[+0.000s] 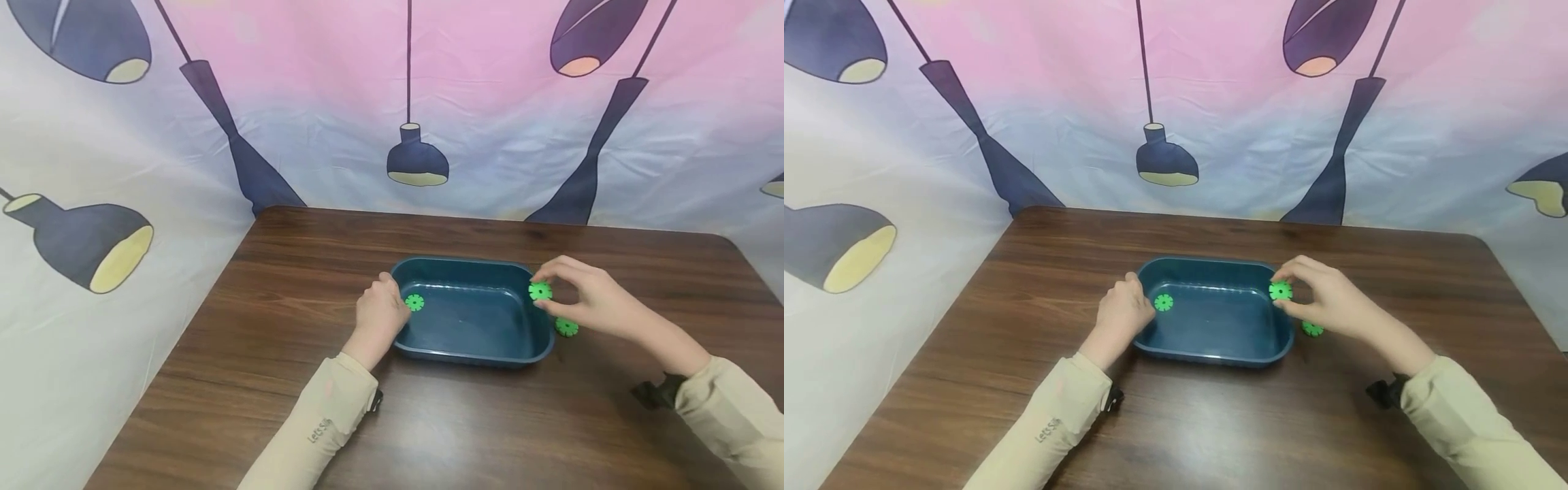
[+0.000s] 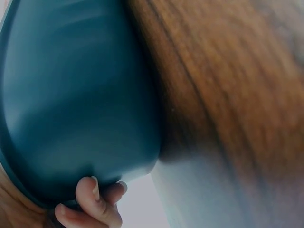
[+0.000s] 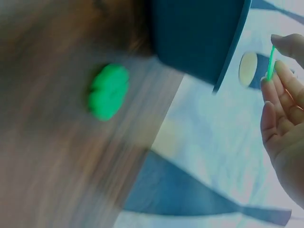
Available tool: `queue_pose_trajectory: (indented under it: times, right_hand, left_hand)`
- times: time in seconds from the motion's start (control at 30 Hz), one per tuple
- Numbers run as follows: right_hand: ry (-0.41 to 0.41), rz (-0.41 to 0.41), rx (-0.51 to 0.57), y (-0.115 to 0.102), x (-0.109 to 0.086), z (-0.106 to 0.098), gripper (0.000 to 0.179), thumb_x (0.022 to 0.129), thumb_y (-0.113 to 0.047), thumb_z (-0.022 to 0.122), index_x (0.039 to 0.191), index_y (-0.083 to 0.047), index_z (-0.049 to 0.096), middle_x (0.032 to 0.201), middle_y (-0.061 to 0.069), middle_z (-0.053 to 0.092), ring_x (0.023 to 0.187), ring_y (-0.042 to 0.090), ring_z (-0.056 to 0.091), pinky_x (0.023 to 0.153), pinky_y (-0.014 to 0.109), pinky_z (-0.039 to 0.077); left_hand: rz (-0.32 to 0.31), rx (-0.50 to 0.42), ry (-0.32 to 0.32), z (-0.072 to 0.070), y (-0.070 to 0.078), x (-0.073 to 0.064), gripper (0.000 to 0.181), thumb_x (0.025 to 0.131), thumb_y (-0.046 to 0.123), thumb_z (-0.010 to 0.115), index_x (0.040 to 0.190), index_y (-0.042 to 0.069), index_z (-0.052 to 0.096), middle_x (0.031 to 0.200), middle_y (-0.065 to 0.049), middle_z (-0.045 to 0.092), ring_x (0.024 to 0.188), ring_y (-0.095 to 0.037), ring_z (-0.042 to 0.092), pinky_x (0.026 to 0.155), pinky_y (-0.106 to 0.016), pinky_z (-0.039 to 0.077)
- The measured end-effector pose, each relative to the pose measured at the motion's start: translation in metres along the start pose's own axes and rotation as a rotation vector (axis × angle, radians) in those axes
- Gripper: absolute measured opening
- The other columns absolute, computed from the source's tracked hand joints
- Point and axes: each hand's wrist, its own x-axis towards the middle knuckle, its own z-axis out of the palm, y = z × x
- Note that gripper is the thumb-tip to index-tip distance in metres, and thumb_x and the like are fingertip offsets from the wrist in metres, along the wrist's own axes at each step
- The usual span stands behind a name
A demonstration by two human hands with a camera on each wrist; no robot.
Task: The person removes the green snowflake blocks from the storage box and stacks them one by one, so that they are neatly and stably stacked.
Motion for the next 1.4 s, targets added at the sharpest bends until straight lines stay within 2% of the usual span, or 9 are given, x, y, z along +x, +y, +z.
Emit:
queue_pose_trajectory:
  times: [0.2, 0.37, 0.67, 0.8, 0.97, 1.4]
  right_hand:
    - [0.004, 0.128, -0.051, 0.01, -0.024, -0.007, 0.036, 0.069, -0.022, 0.072, 0.103, -0.021, 0.059, 0.099, -0.016, 0.051, 0.088, 0.005, 0.051, 0.066, 0.024, 0.043]
    - [-0.037, 0.177, -0.067, 0.02, -0.038, -0.007, 0.033, 0.071, -0.02, 0.07, 0.102, -0.018, 0.061, 0.1, -0.012, 0.052, 0.089, 0.01, 0.053, 0.066, 0.032, 0.044]
    - [-0.092, 0.161, -0.05, 0.034, -0.05, 0.005, 0.03, 0.073, -0.019, 0.068, 0.101, -0.013, 0.061, 0.1, -0.006, 0.052, 0.089, 0.016, 0.055, 0.066, 0.034, 0.044]
    - [-0.123, 0.156, -0.034, 0.038, -0.052, 0.011, 0.028, 0.075, -0.022, 0.067, 0.101, -0.015, 0.061, 0.101, -0.007, 0.052, 0.09, 0.014, 0.054, 0.068, 0.034, 0.044]
    - [-0.161, 0.159, -0.049, 0.042, -0.055, 0.016, 0.029, 0.074, -0.02, 0.068, 0.101, -0.015, 0.061, 0.1, -0.008, 0.052, 0.089, 0.012, 0.054, 0.069, 0.032, 0.044]
    - [-0.179, 0.124, -0.056, 0.045, -0.057, 0.023, 0.031, 0.07, -0.014, 0.07, 0.1, -0.013, 0.062, 0.099, -0.005, 0.053, 0.086, 0.012, 0.054, 0.068, 0.033, 0.045]
  left_hand:
    - [-0.008, 0.005, -0.002, -0.001, -0.002, 0.0, 0.027, 0.066, 0.016, 0.062, 0.08, 0.004, 0.042, 0.063, -0.013, 0.055, 0.056, -0.025, 0.058, 0.045, -0.034, 0.042]
    - [-0.003, 0.0, -0.007, -0.001, 0.0, 0.0, 0.027, 0.067, 0.016, 0.062, 0.08, 0.004, 0.043, 0.063, -0.013, 0.055, 0.056, -0.025, 0.058, 0.045, -0.034, 0.043]
    - [-0.011, -0.007, -0.02, 0.0, 0.001, 0.0, 0.025, 0.067, 0.015, 0.061, 0.08, 0.004, 0.042, 0.061, -0.012, 0.054, 0.053, -0.022, 0.056, 0.044, -0.032, 0.042]
    - [-0.005, -0.013, -0.013, 0.001, 0.001, 0.0, 0.024, 0.067, 0.013, 0.06, 0.08, 0.003, 0.043, 0.059, -0.012, 0.053, 0.049, -0.02, 0.053, 0.042, -0.031, 0.041]
    - [-0.007, -0.002, -0.012, 0.001, 0.001, 0.0, 0.025, 0.066, 0.014, 0.061, 0.081, 0.004, 0.043, 0.061, -0.013, 0.054, 0.051, -0.022, 0.055, 0.043, -0.032, 0.041]
    - [-0.015, -0.007, -0.011, 0.002, 0.0, 0.0, 0.025, 0.068, 0.015, 0.06, 0.082, 0.004, 0.042, 0.063, -0.012, 0.054, 0.055, -0.023, 0.056, 0.046, -0.033, 0.042]
